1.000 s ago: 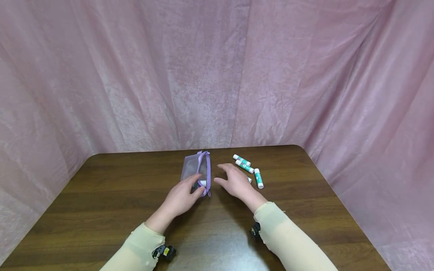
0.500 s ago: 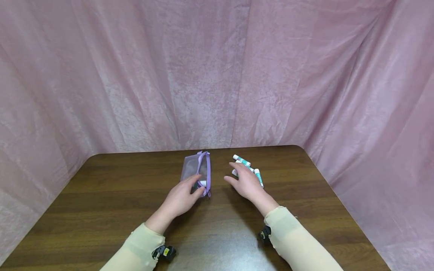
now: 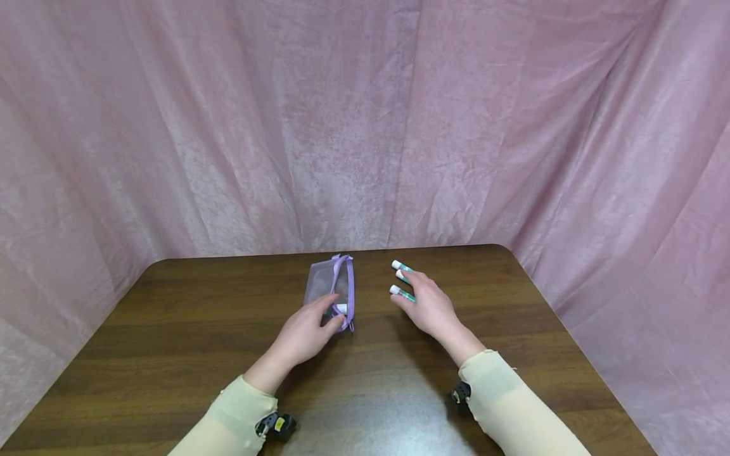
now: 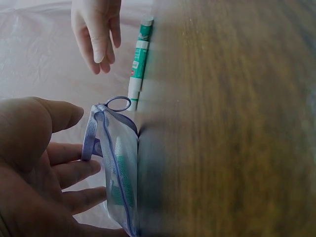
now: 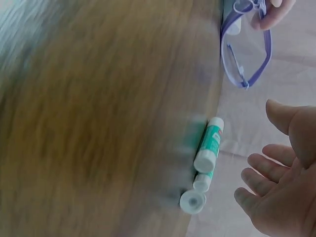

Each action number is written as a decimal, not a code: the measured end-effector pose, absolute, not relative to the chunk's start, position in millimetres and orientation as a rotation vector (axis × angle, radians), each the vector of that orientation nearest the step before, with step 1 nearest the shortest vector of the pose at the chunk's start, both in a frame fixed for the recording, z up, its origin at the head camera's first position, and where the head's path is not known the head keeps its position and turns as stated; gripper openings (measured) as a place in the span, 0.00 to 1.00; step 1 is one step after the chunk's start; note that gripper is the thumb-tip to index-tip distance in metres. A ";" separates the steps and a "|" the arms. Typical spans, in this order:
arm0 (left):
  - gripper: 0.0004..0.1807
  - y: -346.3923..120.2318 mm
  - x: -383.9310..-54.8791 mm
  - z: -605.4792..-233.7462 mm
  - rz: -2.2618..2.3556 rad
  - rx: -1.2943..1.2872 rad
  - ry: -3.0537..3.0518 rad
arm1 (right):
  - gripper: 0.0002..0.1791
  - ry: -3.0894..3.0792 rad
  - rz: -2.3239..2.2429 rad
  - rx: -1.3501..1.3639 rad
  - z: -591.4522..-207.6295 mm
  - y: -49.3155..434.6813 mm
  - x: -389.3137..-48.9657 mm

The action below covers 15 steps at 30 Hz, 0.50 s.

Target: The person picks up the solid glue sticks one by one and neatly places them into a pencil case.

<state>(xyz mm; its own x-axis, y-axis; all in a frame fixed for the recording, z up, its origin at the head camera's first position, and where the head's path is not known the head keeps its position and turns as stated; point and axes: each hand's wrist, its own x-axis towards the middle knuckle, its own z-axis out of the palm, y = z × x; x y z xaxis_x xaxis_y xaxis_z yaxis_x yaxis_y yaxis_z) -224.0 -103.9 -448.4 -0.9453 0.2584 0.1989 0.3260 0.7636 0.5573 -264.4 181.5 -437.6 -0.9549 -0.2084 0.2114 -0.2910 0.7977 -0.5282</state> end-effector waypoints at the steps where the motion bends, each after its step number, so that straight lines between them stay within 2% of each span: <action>1: 0.28 -103.8 -223.8 -448.3 -0.931 -0.472 -2.846 | 0.37 -2.839 0.866 0.392 -437.6 182.9 -264.6; 15: 0.28 -103.8 -225.0 -448.2 -0.934 -0.467 -2.856 | 0.39 -2.869 0.827 0.364 -438.7 205.4 -263.6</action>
